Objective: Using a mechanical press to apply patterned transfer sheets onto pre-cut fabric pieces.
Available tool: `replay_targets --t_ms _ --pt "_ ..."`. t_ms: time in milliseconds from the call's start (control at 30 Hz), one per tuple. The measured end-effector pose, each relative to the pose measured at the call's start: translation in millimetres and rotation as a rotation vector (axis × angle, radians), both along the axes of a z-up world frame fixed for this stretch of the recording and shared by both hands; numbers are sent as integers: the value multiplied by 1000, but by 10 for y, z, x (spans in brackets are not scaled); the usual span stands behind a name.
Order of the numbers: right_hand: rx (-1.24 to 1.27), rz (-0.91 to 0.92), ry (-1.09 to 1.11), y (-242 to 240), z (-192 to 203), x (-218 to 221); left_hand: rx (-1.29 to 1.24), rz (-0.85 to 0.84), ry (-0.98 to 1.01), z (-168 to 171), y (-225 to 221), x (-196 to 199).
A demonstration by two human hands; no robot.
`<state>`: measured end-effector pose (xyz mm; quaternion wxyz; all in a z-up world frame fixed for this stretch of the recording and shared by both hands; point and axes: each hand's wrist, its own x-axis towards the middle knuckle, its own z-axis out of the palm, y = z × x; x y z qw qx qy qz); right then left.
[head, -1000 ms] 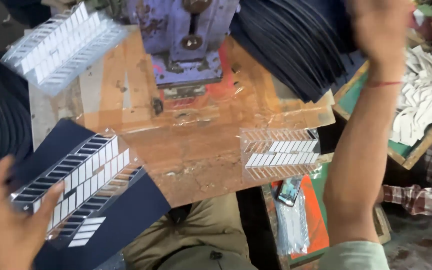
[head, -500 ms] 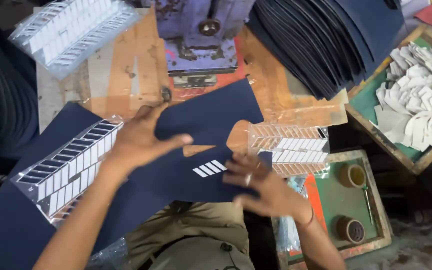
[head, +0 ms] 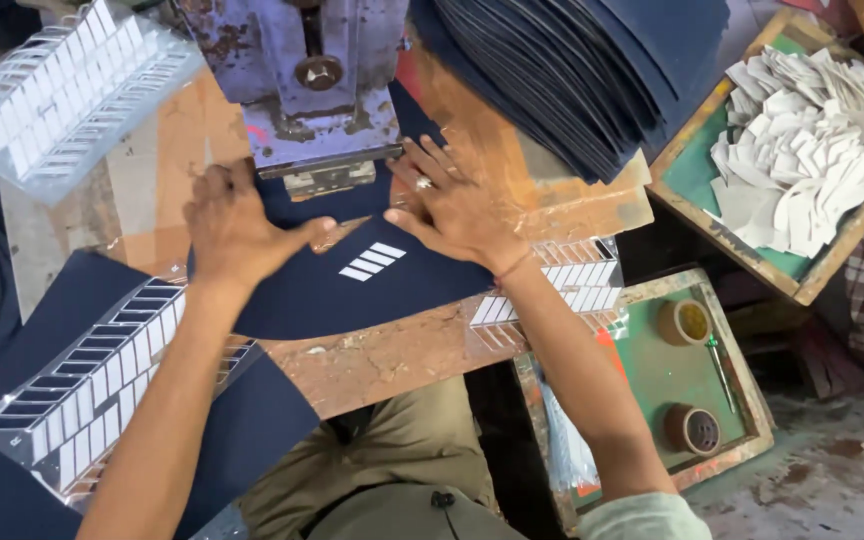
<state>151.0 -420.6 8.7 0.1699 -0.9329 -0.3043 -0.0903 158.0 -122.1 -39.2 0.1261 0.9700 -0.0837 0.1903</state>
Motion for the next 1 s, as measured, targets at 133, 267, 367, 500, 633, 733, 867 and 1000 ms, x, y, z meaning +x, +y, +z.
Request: replay_targets --t_ms 133,267,367,500,633,733,867,1000 --pt "4 -67 -11 -42 21 -36 -212 54 300 241 -199 -103" --pt "190 -171 38 -82 524 -564 -111 52 192 183 -217 -254" --pt "436 -386 -61 -533 650 -1138 14 30 -20 156 -156 -552" --pt "745 -1008 393 -2325 -280 -1948 -101 -117 156 217 -69 -878" --pt "457 -816 -39 -1964 672 -2284 -105 -167 135 169 17 -918" --pt "528 -853 47 -1207 1409 -2239 -160 -202 137 82 -9 -928" --pt "870 -550 205 -841 823 -1650 -120 -238 77 -9 -45 -989" --pt "839 -213 804 256 397 -910 79 -216 9 -47 -46 -981"
